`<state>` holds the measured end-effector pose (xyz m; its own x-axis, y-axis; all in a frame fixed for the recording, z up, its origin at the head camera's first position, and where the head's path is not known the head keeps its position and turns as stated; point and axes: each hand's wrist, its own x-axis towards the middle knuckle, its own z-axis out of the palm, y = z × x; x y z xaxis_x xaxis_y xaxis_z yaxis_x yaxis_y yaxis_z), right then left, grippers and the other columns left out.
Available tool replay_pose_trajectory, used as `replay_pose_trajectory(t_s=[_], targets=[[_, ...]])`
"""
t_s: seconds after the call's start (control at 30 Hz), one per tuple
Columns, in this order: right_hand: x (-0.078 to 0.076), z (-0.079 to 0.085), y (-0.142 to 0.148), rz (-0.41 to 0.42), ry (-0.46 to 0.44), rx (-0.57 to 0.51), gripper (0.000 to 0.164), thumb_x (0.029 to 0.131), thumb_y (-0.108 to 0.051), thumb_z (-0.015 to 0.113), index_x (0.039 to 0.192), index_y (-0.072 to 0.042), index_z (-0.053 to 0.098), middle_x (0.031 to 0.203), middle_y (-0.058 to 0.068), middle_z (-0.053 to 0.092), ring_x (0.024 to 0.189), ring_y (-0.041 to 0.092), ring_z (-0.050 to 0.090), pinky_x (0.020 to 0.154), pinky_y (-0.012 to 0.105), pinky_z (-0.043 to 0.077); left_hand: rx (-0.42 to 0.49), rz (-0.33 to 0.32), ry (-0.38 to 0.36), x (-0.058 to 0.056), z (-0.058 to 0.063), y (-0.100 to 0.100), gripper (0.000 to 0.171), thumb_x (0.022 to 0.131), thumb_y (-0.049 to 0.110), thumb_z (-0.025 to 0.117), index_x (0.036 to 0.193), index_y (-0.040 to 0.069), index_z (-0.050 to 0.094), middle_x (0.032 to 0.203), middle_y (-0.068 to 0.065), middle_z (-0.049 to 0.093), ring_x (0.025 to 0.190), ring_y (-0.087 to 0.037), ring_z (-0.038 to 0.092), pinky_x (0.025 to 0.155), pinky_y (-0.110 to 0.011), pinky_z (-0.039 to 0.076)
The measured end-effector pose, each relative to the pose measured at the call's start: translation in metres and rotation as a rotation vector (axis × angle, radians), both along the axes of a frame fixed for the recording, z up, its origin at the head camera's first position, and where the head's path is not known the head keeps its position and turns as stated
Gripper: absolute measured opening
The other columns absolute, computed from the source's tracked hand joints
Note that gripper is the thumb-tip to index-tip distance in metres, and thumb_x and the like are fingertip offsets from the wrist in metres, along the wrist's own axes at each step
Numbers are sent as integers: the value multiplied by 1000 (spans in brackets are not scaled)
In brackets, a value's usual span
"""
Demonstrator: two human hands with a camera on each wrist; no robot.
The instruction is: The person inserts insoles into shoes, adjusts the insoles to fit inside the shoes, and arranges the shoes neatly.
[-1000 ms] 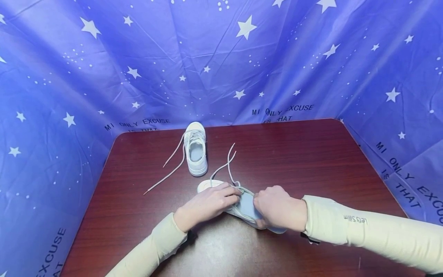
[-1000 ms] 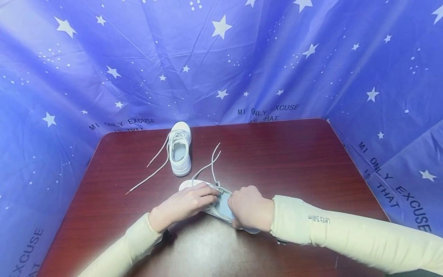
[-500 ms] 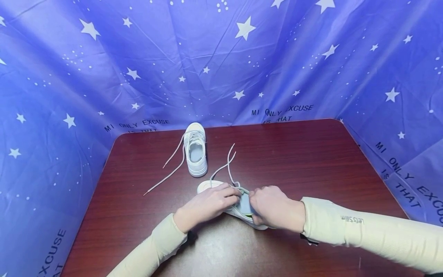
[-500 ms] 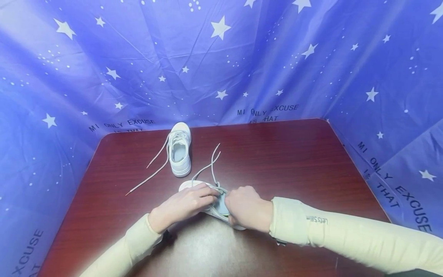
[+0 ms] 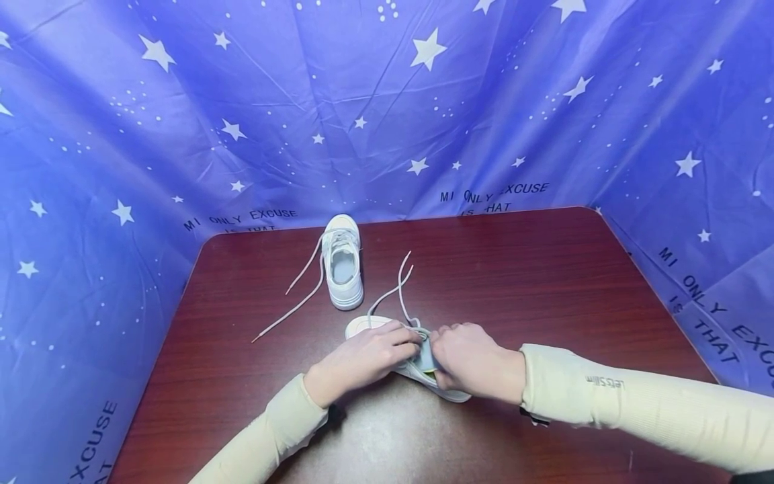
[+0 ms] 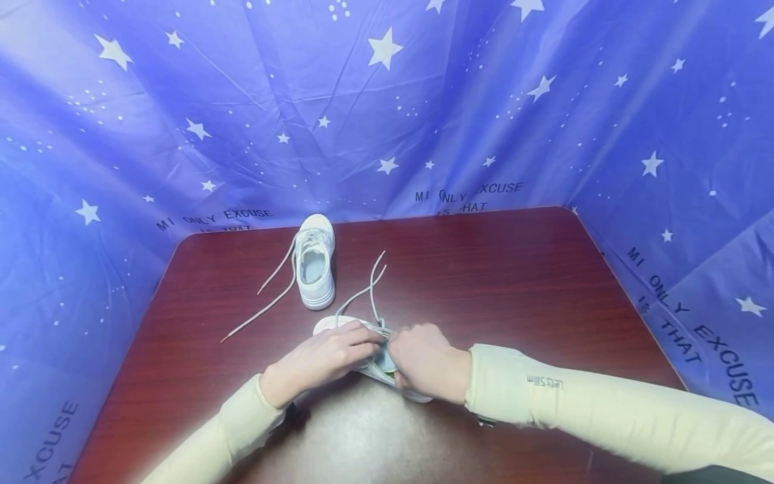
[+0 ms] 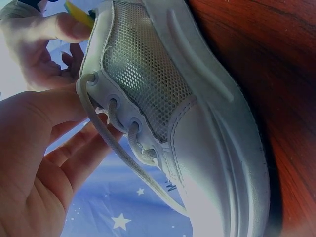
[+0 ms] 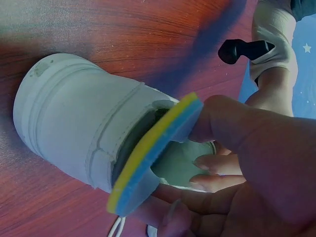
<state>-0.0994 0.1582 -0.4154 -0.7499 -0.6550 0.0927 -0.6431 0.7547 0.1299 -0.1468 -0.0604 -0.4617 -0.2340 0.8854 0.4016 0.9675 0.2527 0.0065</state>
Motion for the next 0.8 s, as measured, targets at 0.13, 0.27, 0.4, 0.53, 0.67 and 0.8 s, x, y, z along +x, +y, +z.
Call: replay_pose_trajectory(t_s=[0.13,0.27,0.4,0.53,0.67,0.8], targets=[[-2,-2,-1,11,15,-3,36,62,-28,82,75,-9,54,64,2,53,54,23,56,49,36,49,8,-6,-7,0,-1,0,24,86,0,76,106,13,72,120,2,70,112,-16,64,98,-27,53],[-3,-4,-2,15,39,7,36,63,-30,82,75,-9,55,65,2,53,55,23,56,49,35,48,13,-11,-13,0,-1,0,25,86,0,76,106,13,72,121,1,70,112,-17,64,99,-27,53],[-2,-5,-2,18,62,49,42,65,-36,85,76,-8,56,66,2,54,56,23,57,51,35,48,11,-15,-9,0,-1,1,25,86,0,76,107,13,72,121,1,70,113,-17,64,99,-27,52],[-1,-1,-2,-9,20,107,48,69,-45,87,80,-7,58,69,3,55,60,23,58,56,35,49,12,-20,-11,-1,-1,1,25,85,1,77,108,12,72,120,0,70,113,-18,64,99,-27,52],[-2,9,-2,-72,-95,154,52,73,-51,86,83,-7,60,72,5,59,65,25,62,61,37,52,14,-21,-21,-1,-2,0,26,85,0,77,108,12,72,120,0,70,113,-18,64,99,-27,53],[-1,17,-1,-119,-187,185,58,72,-58,86,82,-8,59,71,4,61,65,25,64,61,39,53,12,-21,-21,-2,-2,-1,25,85,0,77,107,12,72,119,1,70,112,-18,64,97,-28,53]])
